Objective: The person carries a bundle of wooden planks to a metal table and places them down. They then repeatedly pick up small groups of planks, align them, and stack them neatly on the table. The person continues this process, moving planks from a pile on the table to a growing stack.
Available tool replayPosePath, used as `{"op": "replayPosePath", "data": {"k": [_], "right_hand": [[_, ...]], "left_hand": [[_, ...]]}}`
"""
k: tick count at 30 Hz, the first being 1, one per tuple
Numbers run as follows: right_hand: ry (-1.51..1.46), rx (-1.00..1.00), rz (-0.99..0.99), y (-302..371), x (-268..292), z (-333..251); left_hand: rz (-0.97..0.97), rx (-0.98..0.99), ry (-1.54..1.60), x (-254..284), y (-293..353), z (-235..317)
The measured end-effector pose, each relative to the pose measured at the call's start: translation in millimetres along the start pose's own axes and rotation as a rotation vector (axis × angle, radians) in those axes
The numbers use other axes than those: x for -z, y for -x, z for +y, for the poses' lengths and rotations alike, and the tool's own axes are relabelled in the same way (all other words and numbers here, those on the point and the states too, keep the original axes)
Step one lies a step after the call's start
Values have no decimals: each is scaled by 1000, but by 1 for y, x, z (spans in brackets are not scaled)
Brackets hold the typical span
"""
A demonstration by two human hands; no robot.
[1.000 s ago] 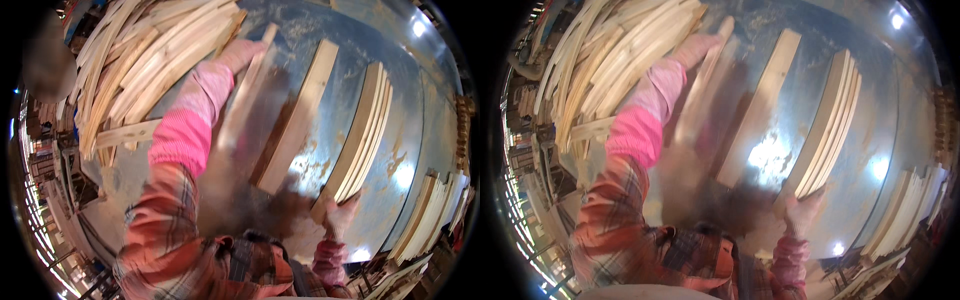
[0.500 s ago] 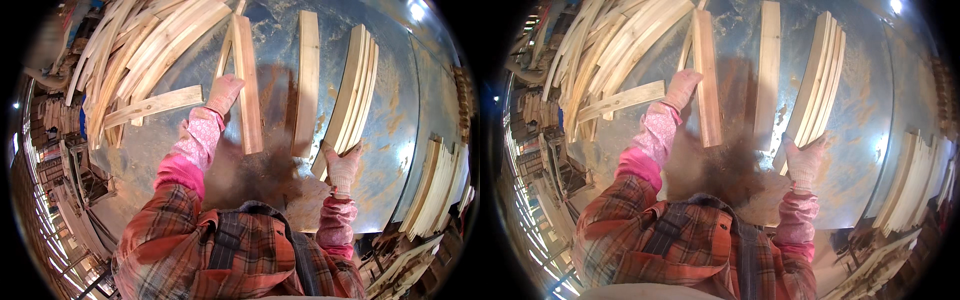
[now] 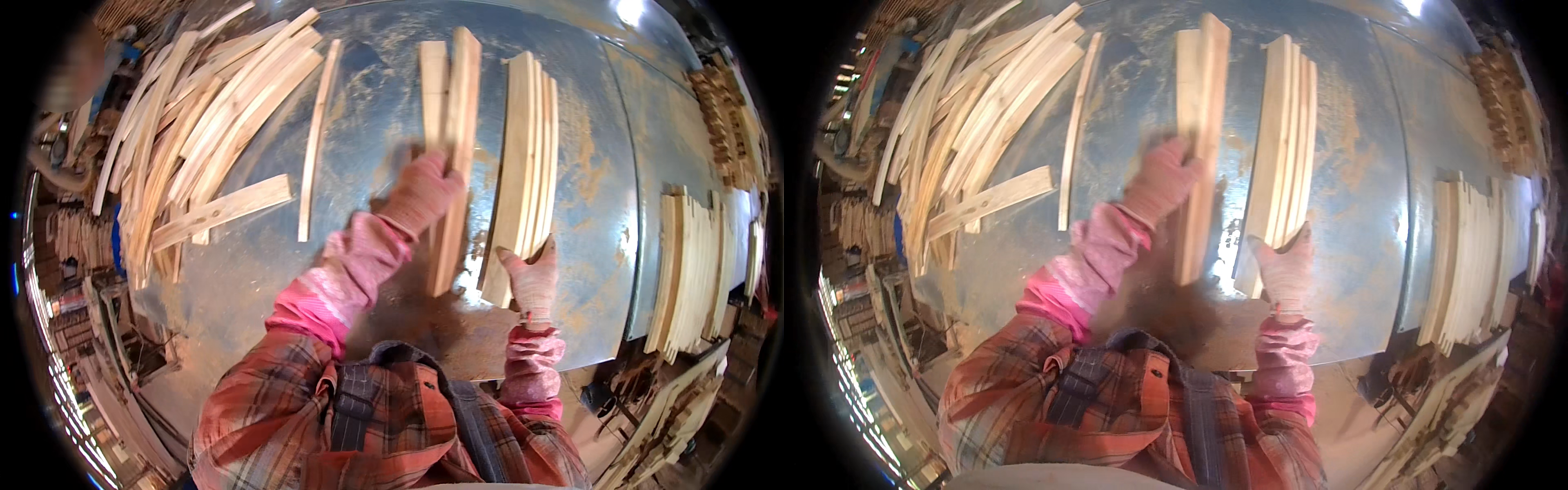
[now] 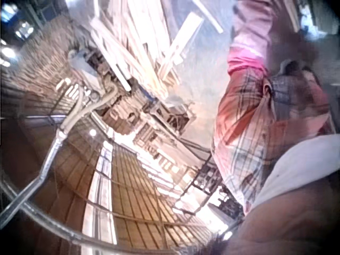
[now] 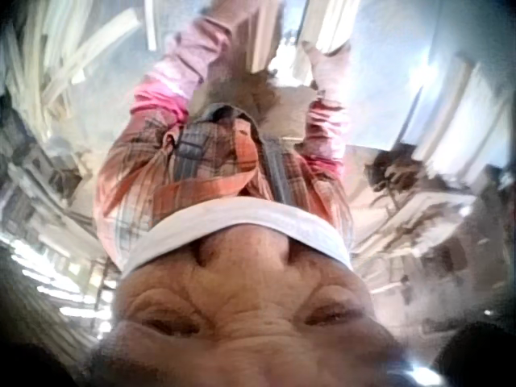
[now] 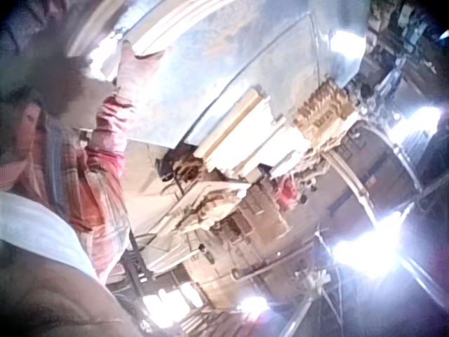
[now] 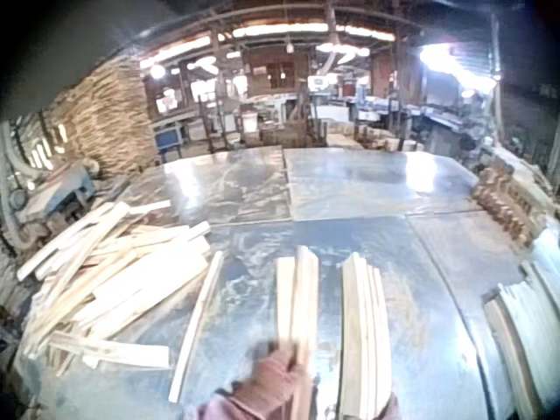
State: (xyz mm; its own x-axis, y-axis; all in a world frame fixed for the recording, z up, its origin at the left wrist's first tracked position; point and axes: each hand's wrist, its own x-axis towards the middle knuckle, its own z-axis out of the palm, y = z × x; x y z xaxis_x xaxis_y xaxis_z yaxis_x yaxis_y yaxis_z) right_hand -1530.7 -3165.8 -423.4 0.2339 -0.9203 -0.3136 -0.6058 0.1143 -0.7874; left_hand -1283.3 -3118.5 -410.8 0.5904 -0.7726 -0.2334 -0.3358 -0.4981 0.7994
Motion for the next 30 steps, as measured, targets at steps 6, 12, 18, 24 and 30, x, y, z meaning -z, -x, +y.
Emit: {"op": "replayPosePath", "data": {"k": [6,12,18,24,30], "right_hand": [[459,-59,26,12,9,40],[345,-24,-72,30,22,15],[565,-206,2,37,-6,-16],[502,-133,93,30,-3,-4],[489,-219,80,33,9,-7]], "left_hand": [[-175,-24,2,-117,14,14],[-189,20,24,-127,21,12],[-304,92,90,-116,14,8],[108,-101,-402,-51,-1,2],[172,28,-552,-48,-15,-49]]}}
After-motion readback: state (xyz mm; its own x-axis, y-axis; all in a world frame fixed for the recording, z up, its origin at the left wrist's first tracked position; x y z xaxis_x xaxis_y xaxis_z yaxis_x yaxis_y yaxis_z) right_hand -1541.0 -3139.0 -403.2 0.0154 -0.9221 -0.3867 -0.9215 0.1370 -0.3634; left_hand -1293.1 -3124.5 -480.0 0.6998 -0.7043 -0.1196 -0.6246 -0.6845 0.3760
